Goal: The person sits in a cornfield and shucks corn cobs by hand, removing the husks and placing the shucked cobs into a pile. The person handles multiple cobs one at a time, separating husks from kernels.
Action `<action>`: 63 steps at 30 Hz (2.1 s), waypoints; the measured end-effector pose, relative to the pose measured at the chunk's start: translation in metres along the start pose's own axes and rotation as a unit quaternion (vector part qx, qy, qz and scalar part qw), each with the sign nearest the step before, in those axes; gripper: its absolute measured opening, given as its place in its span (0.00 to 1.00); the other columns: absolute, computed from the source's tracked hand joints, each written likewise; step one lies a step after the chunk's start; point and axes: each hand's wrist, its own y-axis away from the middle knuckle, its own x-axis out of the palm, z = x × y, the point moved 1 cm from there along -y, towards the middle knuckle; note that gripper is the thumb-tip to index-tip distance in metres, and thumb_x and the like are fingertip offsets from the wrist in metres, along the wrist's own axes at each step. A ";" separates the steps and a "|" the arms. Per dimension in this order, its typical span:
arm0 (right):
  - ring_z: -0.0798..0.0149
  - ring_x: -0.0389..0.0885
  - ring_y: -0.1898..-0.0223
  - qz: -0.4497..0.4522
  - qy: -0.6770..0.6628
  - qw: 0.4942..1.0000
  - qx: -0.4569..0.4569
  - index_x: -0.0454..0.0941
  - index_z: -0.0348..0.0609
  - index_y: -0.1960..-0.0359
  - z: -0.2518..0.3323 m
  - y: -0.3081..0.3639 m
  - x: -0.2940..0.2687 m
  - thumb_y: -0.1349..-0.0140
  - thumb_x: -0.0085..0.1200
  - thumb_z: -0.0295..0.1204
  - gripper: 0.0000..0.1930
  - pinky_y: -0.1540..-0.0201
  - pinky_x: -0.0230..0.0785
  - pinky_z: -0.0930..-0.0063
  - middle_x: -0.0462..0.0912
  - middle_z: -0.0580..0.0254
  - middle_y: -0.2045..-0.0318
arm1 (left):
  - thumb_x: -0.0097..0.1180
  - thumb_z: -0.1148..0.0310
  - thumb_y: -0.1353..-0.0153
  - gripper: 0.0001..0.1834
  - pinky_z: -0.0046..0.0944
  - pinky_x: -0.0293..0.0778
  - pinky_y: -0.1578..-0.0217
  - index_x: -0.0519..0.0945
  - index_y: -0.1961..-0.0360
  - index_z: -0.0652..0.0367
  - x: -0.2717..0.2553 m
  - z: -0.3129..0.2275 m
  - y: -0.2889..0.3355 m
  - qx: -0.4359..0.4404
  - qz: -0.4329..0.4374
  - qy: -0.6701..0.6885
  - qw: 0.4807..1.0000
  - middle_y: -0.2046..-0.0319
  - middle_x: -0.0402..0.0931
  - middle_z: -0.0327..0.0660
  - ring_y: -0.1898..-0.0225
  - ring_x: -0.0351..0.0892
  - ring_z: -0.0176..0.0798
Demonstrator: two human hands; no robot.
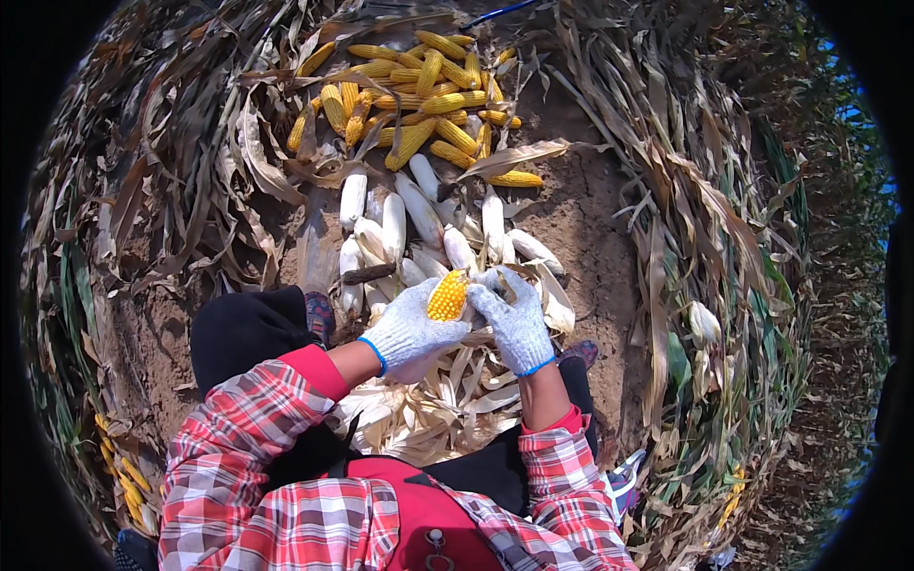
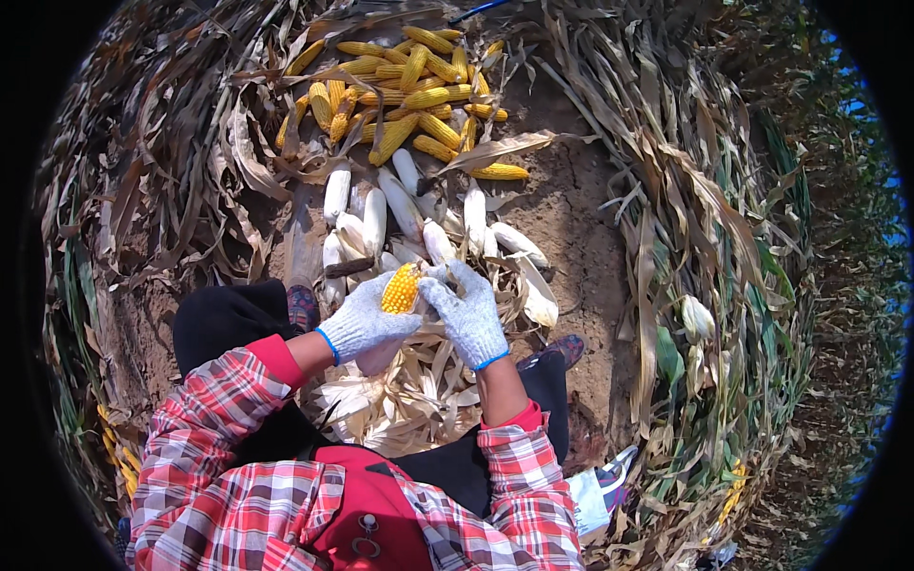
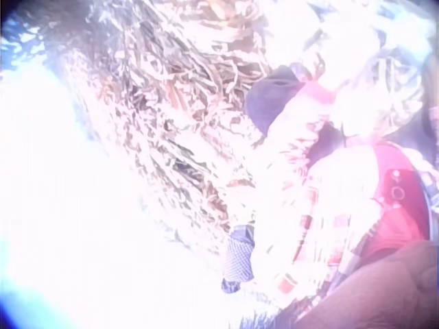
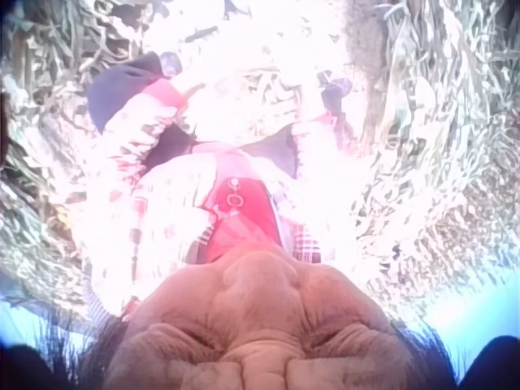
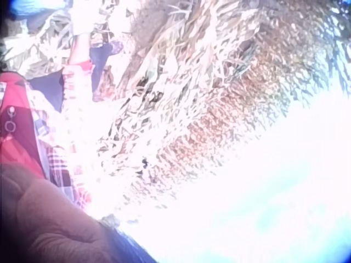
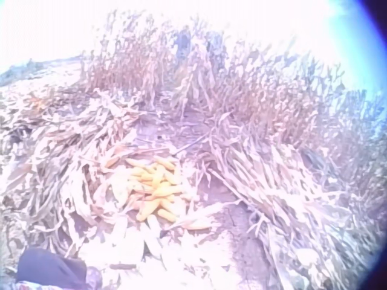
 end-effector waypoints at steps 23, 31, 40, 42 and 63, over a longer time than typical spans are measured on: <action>0.74 0.75 0.75 0.099 -0.268 0.957 0.052 0.78 0.41 0.62 -0.014 0.000 -0.004 0.35 0.56 0.29 0.05 0.70 0.70 0.79 0.80 0.65 0.71 | 0.52 0.53 0.31 0.24 0.36 0.76 0.55 0.74 0.45 0.63 -0.012 -0.020 -0.025 -0.056 -0.213 0.396 0.892 0.57 0.78 0.40 0.56 0.78 0.35; 0.80 0.72 0.71 0.224 -0.016 0.969 0.100 0.79 0.38 0.60 -0.004 0.031 -0.012 0.36 0.55 0.29 0.08 0.69 0.66 0.83 0.78 0.73 0.71 | 0.56 0.50 0.33 0.18 0.37 0.79 0.72 0.77 0.56 0.53 -0.060 -0.014 -0.038 0.037 -0.276 0.426 0.861 0.69 0.78 0.37 0.73 0.79 0.34; 0.67 0.78 0.60 0.158 0.120 0.980 0.016 0.74 0.40 0.49 -0.039 0.023 -0.014 0.37 0.58 0.39 0.20 0.56 0.71 0.72 0.80 0.60 0.59 | 0.53 0.52 0.30 0.20 0.36 0.79 0.60 0.76 0.46 0.54 -0.030 0.000 -0.040 -0.029 -0.239 0.385 0.891 0.60 0.78 0.36 0.62 0.79 0.33; 0.56 0.76 0.46 0.124 0.124 0.984 -0.023 0.69 0.39 0.41 -0.031 0.022 -0.003 0.37 0.56 0.47 0.30 0.41 0.67 0.63 0.77 0.51 0.47 | 0.50 0.53 0.29 0.21 0.37 0.76 0.52 0.74 0.44 0.55 -0.021 -0.002 -0.034 -0.029 -0.202 0.367 0.908 0.54 0.77 0.37 0.56 0.77 0.32; 0.66 0.75 0.47 0.157 -0.169 0.970 0.083 0.60 0.37 0.33 -0.051 0.018 0.018 0.42 0.64 0.40 0.39 0.43 0.70 0.71 0.75 0.60 0.46 | 0.50 0.61 0.32 0.19 0.36 0.72 0.51 0.78 0.52 0.67 -0.019 0.008 -0.020 0.025 -0.223 0.027 0.974 0.59 0.80 0.45 0.56 0.77 0.37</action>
